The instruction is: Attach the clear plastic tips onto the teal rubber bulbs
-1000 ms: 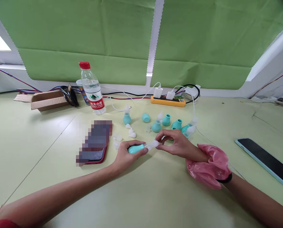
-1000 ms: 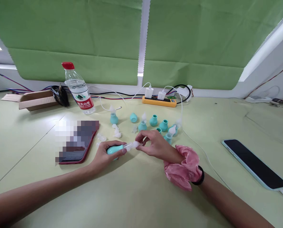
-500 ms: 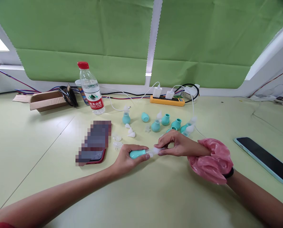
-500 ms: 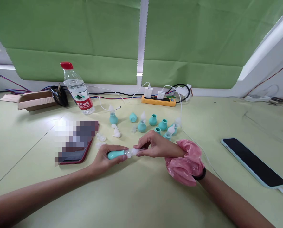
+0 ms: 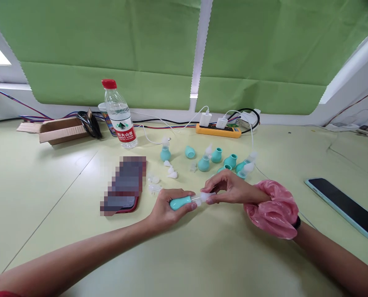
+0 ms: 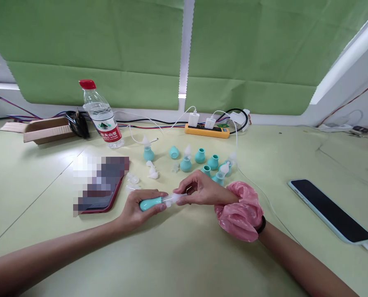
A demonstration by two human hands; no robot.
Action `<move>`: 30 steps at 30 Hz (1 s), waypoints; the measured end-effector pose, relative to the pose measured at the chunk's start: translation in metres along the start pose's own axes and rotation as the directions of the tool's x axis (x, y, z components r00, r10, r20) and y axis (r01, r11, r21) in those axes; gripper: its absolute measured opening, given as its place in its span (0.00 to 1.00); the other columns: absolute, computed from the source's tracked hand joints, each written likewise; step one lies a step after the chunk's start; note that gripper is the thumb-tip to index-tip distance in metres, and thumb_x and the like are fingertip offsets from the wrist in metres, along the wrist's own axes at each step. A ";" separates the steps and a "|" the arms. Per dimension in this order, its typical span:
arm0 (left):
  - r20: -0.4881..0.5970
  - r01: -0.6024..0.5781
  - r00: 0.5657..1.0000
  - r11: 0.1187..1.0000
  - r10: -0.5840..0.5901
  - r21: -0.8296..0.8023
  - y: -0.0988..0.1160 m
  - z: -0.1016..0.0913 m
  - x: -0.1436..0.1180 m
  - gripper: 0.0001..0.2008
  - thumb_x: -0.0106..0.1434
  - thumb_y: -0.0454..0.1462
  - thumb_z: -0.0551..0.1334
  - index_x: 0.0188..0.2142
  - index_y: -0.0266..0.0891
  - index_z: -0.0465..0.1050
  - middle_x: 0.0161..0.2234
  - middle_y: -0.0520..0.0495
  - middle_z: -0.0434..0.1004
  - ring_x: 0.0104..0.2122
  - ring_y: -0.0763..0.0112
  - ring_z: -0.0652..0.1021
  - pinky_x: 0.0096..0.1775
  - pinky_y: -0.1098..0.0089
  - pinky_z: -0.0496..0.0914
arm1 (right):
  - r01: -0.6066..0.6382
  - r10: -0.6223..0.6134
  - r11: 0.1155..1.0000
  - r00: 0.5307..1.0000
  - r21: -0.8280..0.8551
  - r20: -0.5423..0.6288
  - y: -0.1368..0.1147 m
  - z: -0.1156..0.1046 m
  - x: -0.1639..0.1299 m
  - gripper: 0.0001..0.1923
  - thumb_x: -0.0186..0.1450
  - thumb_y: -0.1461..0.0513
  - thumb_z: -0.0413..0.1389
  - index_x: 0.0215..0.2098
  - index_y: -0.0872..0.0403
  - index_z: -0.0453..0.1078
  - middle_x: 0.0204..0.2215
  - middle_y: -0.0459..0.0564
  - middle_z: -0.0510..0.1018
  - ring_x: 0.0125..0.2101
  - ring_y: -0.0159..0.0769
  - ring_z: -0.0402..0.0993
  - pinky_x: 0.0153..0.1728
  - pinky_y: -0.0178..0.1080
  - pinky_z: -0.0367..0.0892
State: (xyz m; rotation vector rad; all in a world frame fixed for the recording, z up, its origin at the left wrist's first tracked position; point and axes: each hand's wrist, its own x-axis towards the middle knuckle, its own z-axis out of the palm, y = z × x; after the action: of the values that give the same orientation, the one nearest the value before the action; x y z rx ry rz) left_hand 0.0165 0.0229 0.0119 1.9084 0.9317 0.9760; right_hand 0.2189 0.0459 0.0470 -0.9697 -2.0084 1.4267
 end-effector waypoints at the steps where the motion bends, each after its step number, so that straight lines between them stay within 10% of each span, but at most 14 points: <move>1: 0.004 -0.011 1.000 1.000 0.011 -0.001 0.001 0.000 0.000 0.12 0.53 0.41 0.60 0.32 0.32 0.73 0.22 0.49 0.71 0.21 0.75 0.68 0.24 0.75 0.62 | -0.010 0.011 0.999 1.000 0.038 -0.020 0.000 0.002 0.000 0.10 0.47 0.62 0.61 0.28 0.59 0.73 0.25 0.49 0.74 0.24 0.29 0.68 0.25 0.33 0.66; 11: -0.127 -0.100 0.987 0.994 0.095 -0.036 0.024 -0.037 0.024 0.14 0.60 0.40 0.52 0.40 0.35 0.68 0.40 0.44 0.70 0.38 0.68 0.71 0.35 0.72 0.66 | 0.082 -0.168 0.977 0.866 -0.199 -0.471 -0.048 0.001 0.010 0.08 0.52 0.61 0.57 0.24 0.59 0.71 0.18 0.46 0.70 0.18 0.25 0.61 0.17 0.29 0.59; 16: 0.035 -0.002 0.999 0.825 -0.021 0.565 0.035 -0.071 0.043 0.14 0.58 0.42 0.51 0.35 0.37 0.70 0.31 0.47 0.72 0.31 0.68 0.71 0.29 0.72 0.63 | 0.039 -0.390 0.829 0.755 -0.558 -0.527 -0.051 -0.004 0.034 0.10 0.57 0.60 0.52 0.25 0.59 0.70 0.19 0.46 0.70 0.19 0.26 0.62 0.21 0.31 0.58; 21: 0.171 -0.115 0.976 0.351 -0.134 0.929 0.028 -0.081 0.044 0.17 0.56 0.44 0.53 0.41 0.38 0.69 0.31 0.44 0.71 0.35 0.59 0.70 0.28 0.69 0.61 | -0.111 -0.383 0.640 0.812 -0.761 -0.440 -0.039 0.003 0.059 0.11 0.58 0.62 0.49 0.22 0.57 0.69 0.17 0.45 0.70 0.19 0.27 0.61 0.24 0.32 0.56; 30: 0.247 -0.151 0.931 0.332 -0.269 0.931 0.007 -0.063 0.041 0.18 0.59 0.45 0.49 0.42 0.37 0.67 0.28 0.43 0.72 0.30 0.60 0.73 0.24 0.70 0.60 | -0.238 -0.250 0.596 0.852 -0.767 -0.459 -0.035 0.005 0.065 0.13 0.57 0.58 0.50 0.36 0.57 0.69 0.20 0.47 0.73 0.24 0.33 0.68 0.29 0.34 0.58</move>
State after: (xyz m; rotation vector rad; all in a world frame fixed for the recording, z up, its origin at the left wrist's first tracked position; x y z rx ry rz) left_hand -0.0182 0.0739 0.0549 2.8382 1.5170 -0.1847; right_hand 0.1654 0.0865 0.0776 -1.5015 -2.1658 0.0458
